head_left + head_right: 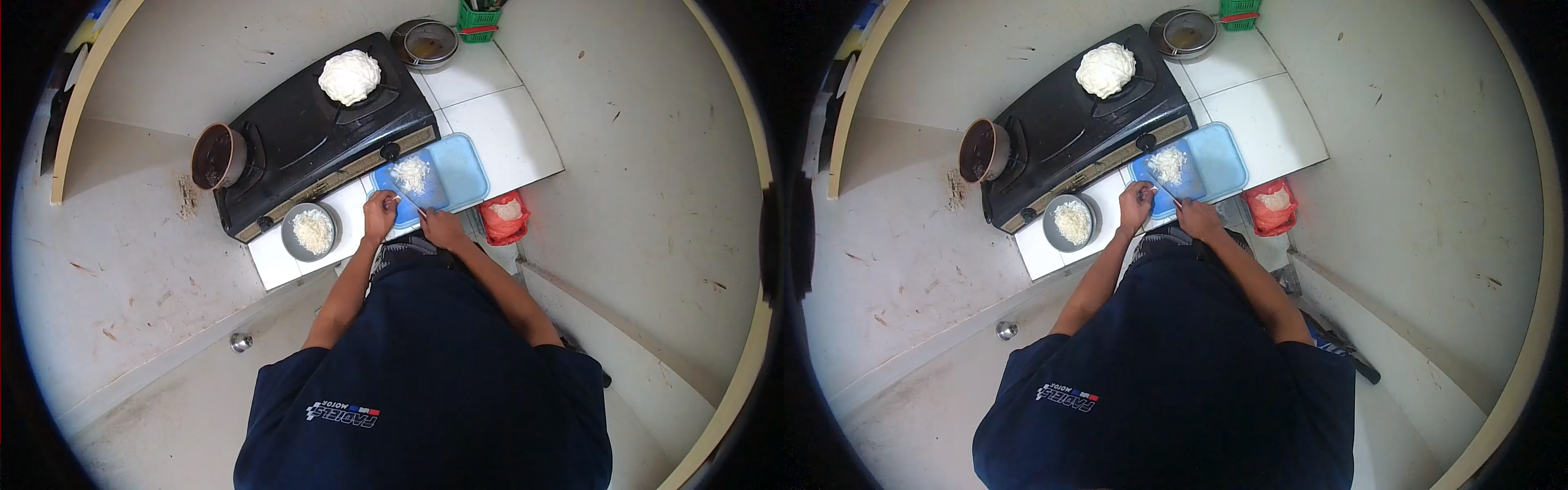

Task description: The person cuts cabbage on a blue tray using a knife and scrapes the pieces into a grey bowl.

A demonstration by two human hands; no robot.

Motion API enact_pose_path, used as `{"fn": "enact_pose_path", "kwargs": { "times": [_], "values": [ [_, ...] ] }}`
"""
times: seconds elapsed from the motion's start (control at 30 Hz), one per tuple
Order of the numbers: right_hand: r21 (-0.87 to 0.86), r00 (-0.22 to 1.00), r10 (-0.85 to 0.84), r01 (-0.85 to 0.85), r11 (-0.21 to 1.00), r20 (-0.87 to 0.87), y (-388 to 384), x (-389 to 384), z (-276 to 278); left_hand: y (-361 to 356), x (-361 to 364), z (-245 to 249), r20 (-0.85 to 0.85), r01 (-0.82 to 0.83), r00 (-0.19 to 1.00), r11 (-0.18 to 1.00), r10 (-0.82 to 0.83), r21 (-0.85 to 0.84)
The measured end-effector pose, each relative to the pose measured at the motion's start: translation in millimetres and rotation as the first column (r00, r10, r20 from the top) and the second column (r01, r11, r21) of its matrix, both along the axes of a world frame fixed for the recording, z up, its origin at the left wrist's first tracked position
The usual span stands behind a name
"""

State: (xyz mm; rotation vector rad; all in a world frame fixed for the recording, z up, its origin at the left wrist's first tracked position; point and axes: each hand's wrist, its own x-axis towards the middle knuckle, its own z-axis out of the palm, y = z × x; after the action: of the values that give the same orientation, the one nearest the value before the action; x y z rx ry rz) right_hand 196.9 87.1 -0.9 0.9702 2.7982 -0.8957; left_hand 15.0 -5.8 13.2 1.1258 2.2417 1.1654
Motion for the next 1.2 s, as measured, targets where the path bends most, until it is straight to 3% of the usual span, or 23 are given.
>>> {"fn": "enact_pose_path", "kwargs": {
  "times": [0.3, 0.67, 1.2],
  "values": [
    [-0.015, 0.995, 0.052, -0.054, 0.998, -0.082, -5.9, 4.4, 3.6, 0.1, 0.9, -1.1, -0.017, 0.001, 1.0, 1.0, -0.001, 0.001],
    [-0.005, 0.999, 0.044, -0.044, 0.999, 0.021, -4.5, -12.1, 4.0, -0.7, -0.4, -8.6, -0.014, -0.016, 1.0, 1.0, 0.016, 0.02],
    [0.021, 1.0, 0.0, -0.001, 1.0, 0.013, 2.3, 3.0, 1.5, -2.3, 0.3, 2.7, 0.0, 0.005, 1.0, 1.0, -0.005, -0.019]
  ]
}}
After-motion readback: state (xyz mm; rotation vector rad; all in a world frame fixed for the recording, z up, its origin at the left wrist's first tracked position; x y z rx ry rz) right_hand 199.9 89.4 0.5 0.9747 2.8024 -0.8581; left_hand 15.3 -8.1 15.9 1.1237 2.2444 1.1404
